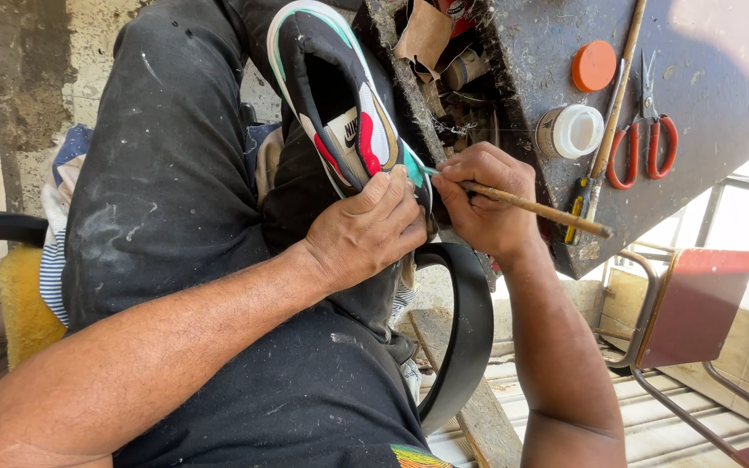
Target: Applying white paint or dye to the edges of a sneaker using a thin applicator tool
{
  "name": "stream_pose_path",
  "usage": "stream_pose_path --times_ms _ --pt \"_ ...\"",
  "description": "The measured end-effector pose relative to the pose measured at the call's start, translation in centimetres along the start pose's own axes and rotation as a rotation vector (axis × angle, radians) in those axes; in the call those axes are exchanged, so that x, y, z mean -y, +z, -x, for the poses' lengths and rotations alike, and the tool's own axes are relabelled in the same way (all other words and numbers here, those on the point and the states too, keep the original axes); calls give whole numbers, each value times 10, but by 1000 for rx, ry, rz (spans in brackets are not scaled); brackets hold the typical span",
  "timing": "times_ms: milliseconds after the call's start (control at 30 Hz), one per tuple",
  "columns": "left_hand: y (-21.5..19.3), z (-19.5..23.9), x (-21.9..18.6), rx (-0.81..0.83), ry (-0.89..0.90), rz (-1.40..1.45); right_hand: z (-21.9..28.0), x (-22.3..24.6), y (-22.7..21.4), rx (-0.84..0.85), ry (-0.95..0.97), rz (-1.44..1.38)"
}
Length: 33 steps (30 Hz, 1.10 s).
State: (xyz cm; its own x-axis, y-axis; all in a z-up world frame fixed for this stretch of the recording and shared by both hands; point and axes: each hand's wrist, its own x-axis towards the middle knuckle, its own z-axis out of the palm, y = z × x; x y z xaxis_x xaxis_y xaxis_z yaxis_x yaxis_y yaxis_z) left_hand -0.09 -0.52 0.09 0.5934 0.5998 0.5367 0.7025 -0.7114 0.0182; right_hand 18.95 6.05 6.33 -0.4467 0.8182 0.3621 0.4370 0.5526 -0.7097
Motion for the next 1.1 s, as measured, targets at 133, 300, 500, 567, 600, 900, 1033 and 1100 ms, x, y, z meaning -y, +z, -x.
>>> stream_pose_path --times_ms 133,300,500,567,600,900,1033,1100 --pt "2 1 -2 4 -2 -16 13 -3 -10 67 118 24" --pt "1 1 -2 5 -8 0 25 -4 -16 112 235 -11" --pt "-1 -2 2 -15 -18 22 38 4 -24 114 290 -106" --pt "-3 -2 4 -20 -15 16 41 2 -24 28 249 -132" --pt "-4 -2 4 -23 -8 14 44 1 -24 -63 214 -157" --pt "-1 -4 3 -44 -23 -7 34 -5 -6 -151 112 -110" --pt "0 -3 3 -39 -16 -5 34 -11 -4 -129 98 -95" --pt "-1 -3 3 -45 -21 -4 35 -15 -4 -118 111 -104"
